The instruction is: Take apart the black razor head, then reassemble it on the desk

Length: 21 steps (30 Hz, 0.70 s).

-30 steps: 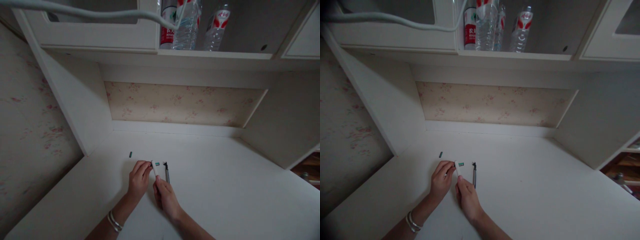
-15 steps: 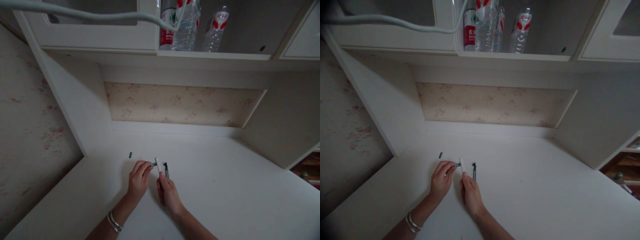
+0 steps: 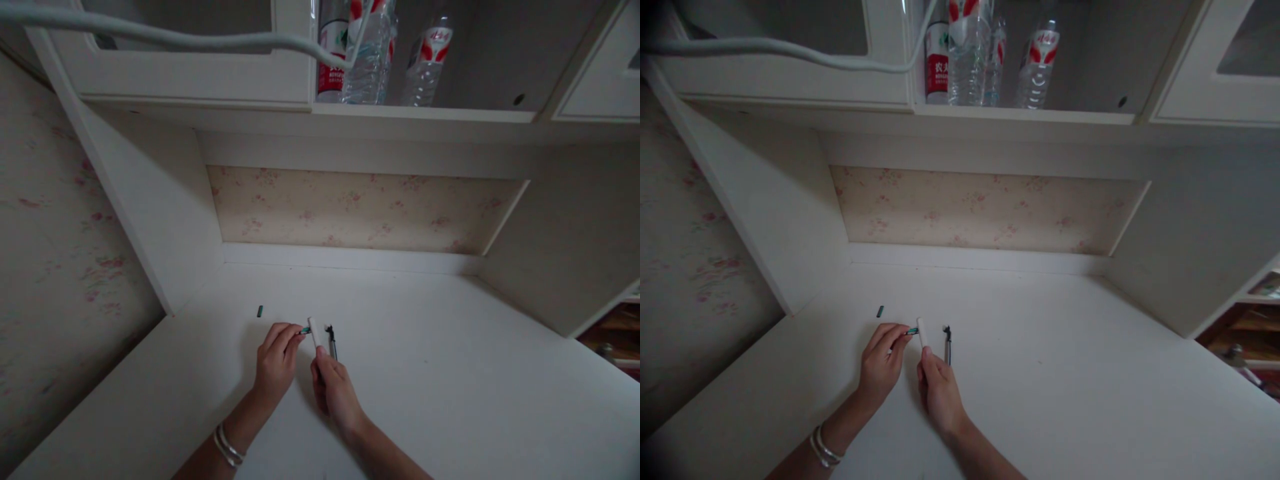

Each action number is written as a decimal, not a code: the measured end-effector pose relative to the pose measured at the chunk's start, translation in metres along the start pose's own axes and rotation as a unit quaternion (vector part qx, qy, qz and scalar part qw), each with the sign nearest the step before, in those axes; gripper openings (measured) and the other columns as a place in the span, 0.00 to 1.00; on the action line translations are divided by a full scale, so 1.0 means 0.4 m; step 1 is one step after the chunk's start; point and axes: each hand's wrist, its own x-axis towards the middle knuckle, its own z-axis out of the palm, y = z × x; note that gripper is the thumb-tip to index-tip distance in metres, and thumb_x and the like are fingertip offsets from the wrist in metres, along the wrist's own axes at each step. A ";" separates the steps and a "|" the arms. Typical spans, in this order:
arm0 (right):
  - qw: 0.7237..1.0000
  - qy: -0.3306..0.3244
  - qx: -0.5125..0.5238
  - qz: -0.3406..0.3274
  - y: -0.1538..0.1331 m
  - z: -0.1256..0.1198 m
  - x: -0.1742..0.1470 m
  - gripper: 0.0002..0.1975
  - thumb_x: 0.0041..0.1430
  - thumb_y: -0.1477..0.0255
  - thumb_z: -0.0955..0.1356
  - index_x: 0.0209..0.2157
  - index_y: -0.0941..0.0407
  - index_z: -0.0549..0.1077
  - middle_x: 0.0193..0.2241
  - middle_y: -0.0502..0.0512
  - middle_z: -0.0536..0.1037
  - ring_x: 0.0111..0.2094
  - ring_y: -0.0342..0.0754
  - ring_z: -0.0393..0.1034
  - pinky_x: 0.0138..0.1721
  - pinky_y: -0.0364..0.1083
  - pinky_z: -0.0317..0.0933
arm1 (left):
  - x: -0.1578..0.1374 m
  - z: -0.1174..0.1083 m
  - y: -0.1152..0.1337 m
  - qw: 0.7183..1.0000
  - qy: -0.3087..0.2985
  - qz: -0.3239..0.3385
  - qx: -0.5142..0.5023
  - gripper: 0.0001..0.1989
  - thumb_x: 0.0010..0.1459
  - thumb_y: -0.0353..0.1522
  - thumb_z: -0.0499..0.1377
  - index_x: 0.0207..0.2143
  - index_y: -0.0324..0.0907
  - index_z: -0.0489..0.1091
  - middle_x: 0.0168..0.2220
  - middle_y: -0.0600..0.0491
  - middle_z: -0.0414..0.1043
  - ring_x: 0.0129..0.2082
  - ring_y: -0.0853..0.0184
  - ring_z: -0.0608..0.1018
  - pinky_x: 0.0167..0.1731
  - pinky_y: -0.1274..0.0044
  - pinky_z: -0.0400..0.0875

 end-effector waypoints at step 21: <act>0.999 0.048 -0.015 -0.004 0.010 -0.009 0.015 0.28 0.53 0.44 0.61 0.19 0.55 0.56 0.13 0.41 0.51 0.13 0.36 0.41 0.14 0.40 0.34 | 0.002 -0.006 0.006 1.000 -0.006 -0.004 -0.004 0.06 0.59 0.26 0.54 0.37 0.41 0.71 0.33 0.51 0.69 0.34 0.69 0.74 0.36 0.79 0.70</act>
